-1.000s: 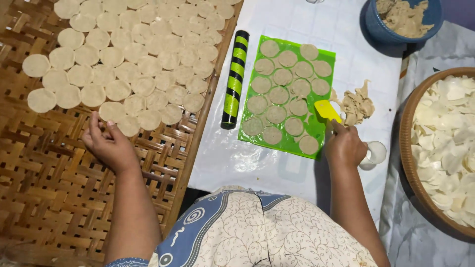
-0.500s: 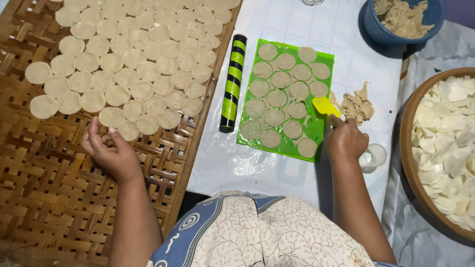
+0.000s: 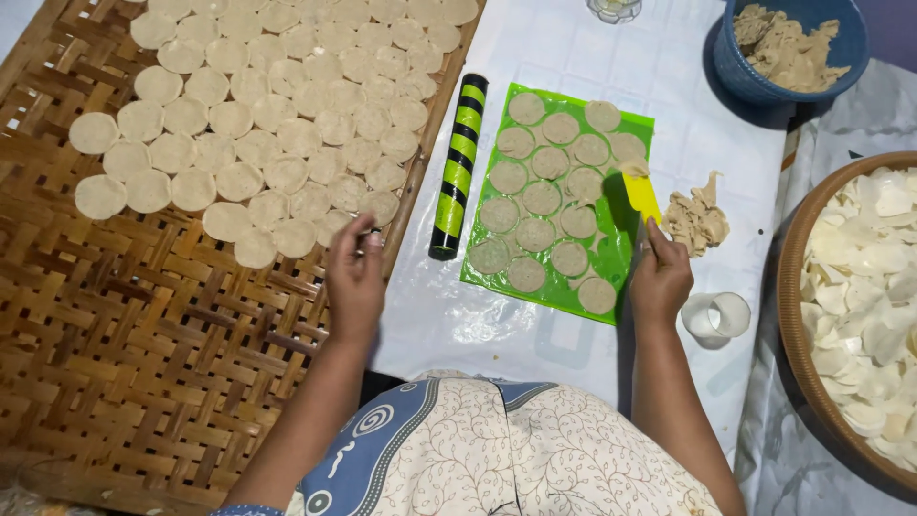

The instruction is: Rolling dough and cutting it into small circular rounds for snack preparation.

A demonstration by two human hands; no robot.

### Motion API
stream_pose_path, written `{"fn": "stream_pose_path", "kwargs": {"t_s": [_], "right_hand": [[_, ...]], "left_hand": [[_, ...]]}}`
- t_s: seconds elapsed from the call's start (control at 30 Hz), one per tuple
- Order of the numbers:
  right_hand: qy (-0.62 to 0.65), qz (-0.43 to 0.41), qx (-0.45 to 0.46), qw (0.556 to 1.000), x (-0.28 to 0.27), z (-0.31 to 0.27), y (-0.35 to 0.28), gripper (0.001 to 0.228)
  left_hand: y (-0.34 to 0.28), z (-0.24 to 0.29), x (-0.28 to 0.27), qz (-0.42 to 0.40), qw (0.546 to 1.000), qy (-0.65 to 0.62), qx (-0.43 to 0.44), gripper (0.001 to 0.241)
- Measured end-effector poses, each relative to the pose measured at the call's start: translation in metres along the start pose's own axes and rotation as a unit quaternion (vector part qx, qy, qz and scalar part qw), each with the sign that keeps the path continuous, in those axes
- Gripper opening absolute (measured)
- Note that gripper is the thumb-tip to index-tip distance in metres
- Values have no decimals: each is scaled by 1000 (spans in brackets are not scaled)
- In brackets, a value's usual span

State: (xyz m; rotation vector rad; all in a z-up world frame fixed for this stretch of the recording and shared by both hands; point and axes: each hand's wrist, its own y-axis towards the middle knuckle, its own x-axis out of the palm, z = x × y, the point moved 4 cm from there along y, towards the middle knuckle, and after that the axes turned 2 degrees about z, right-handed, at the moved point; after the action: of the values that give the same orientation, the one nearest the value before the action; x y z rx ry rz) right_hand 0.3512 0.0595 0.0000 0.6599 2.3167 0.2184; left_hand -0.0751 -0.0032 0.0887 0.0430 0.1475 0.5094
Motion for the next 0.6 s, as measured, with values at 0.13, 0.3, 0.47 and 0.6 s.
{"fn": "stream_pose_path", "kwargs": {"t_s": [0.13,0.3,0.47,0.6], "right_hand": [[80,-47,-105,990,-11,-58,-19,44],[80,-198,-241,947,-4,-121,-65,47],[14,-256,-333,907,6,-153,-91,47],[-107,-268,-394,873,19,-172,-101,52]], "left_hand": [[-3,-34,40,-93,980,-86,-156,36],[-11,-79,76,-223,835,-324,-385,81],[4,-96,52,-206,834,-345,-379,51],[9,-108,25,-154,900,-234,-333,19]]}}
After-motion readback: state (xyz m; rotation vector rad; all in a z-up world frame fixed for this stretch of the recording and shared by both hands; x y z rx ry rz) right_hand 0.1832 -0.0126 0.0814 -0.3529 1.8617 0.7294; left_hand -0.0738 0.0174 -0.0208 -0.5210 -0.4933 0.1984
